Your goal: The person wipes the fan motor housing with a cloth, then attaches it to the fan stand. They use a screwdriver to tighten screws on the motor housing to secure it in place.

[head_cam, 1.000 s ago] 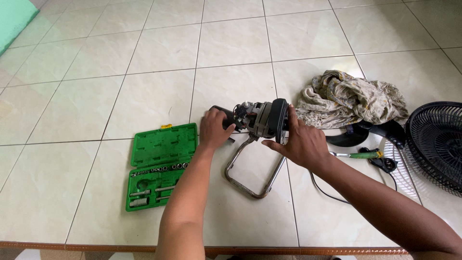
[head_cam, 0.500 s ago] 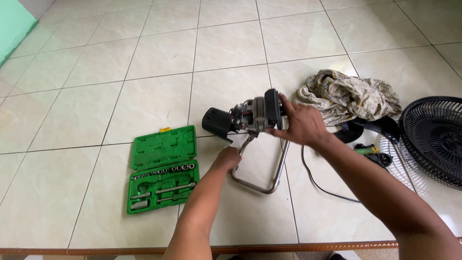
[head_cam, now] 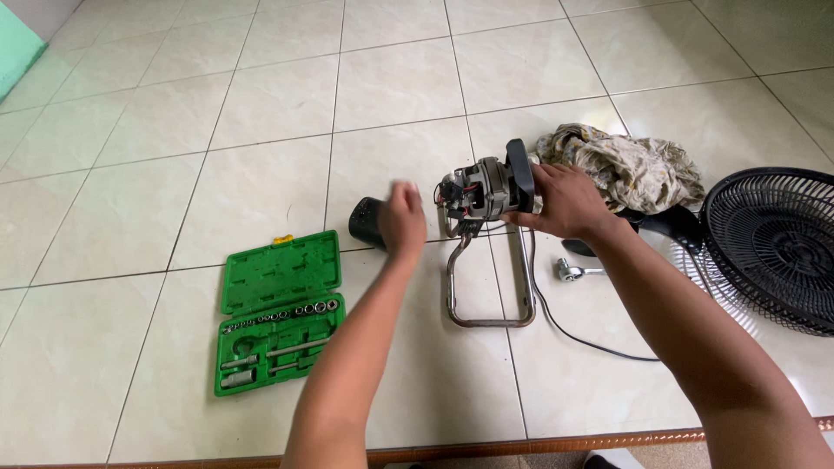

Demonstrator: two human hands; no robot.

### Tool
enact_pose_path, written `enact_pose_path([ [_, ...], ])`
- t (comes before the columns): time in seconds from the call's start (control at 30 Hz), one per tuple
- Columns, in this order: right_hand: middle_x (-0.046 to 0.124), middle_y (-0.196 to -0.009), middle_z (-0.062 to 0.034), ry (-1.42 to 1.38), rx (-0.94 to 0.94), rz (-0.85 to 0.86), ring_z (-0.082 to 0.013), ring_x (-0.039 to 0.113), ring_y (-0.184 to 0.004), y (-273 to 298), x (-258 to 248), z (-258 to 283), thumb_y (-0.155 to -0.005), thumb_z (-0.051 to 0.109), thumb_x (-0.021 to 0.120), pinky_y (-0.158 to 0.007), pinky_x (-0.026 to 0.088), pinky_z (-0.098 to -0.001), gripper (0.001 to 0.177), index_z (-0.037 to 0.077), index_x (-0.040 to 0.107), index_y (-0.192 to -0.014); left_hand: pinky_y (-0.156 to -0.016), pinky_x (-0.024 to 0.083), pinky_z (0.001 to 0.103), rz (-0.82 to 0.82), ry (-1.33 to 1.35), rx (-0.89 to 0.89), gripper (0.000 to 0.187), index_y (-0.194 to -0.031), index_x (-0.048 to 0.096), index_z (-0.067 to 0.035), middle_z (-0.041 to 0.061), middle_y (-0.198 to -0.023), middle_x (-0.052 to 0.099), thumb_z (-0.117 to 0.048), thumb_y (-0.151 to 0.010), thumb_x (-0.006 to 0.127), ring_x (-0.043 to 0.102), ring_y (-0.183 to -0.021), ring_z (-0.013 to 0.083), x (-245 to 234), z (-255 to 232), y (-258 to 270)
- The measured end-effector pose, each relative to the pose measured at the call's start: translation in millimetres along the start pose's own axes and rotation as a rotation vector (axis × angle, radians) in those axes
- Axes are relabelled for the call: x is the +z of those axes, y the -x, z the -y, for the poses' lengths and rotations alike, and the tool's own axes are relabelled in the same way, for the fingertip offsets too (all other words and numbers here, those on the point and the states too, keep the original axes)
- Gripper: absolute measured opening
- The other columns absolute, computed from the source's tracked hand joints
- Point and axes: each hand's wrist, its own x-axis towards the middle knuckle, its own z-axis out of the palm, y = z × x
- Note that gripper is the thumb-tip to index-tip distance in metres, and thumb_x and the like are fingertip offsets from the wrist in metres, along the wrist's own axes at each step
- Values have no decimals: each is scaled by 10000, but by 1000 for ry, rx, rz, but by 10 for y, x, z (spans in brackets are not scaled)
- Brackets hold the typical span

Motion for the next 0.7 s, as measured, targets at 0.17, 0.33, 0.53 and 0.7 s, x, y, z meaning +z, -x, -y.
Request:
enact_pose_path([
  [0.17,652,-1256,-210,-8,-39,-71,-408,583,-1233,34,17,28,-786,808,586,-1034,417,-524,928,82,566,-1364,-636,572,374,260,245,477,243,-1089,724,-61,111,-964,745,-274,-980,678,707,-777,232,-617,-716,-404],
  [0.33,641,-1250,-226,8,-40,-60,-418,565,-1245,36,11,19,-796,821,575,-1031,395,-534,953,72,558,-1385,-698,552,371,520,-18,311,268,-1046,740,-54,100,-907,742,-303,-970,674,704,-725,217,-713,-1087,-398],
  [0.53,648,-1124,-172,40,9,-8,-343,571,-1181,19,-35,125,-785,851,521,-982,399,-488,970,90,564,-1384,-713,544,381,595,-123,176,229,-998,742,-41,137,-855,732,-244,-987,636,706,-707,253,-650,-1137,-459],
  [0.7,597,-1035,-155,89,-15,-99,-303,538,-1072,62,-50,184,-792,851,535,-1010,380,-459,957,84,590,-1361,-685,520,440,580,-138,436,224,-909,679,-11,145,-837,677,-210,-997,621,676,-728,295,-632,-1047,-460],
])
